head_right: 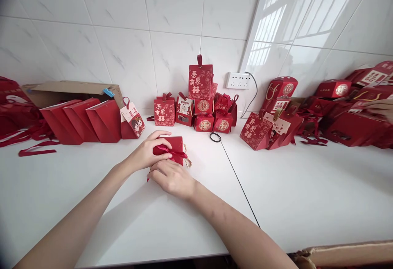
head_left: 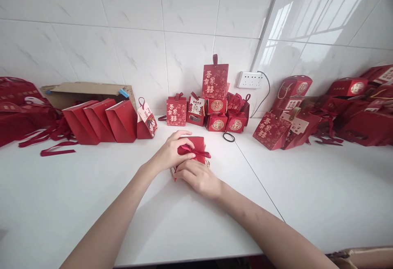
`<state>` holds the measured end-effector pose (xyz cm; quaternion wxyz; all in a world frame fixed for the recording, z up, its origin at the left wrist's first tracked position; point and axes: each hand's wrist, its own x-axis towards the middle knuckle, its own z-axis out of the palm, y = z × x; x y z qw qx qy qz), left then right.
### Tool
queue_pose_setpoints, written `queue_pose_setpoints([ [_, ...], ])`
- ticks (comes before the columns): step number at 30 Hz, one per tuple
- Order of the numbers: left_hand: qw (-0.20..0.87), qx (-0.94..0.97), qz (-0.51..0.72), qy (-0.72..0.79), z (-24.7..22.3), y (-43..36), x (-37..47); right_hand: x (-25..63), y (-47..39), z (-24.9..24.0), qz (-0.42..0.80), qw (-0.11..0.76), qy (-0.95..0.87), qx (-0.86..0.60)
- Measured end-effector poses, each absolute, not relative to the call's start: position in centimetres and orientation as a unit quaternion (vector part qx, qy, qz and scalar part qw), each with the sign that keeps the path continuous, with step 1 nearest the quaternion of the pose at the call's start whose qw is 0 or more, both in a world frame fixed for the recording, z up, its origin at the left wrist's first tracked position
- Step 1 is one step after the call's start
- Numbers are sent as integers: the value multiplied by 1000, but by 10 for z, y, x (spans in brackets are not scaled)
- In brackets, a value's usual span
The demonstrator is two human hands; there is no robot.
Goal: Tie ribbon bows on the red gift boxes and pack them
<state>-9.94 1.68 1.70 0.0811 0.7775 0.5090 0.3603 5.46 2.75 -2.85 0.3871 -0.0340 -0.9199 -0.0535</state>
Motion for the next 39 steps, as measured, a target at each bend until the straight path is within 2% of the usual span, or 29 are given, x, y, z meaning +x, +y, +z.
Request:
queue_pose_setpoints([
  [6,75,756,380,528,17,17,-98,54,23,-24,-17,448,-894,-10],
  [16,182,733,361,548,30,11,-100,52,7,-18,-2,498,-867,20],
  [27,207,758,322,529,37,7,-107,52,4,-19,4,486,-874,-7],
  [39,149,728,397,539,20,15,-104,50,9,-23,-36,455,-890,-7],
])
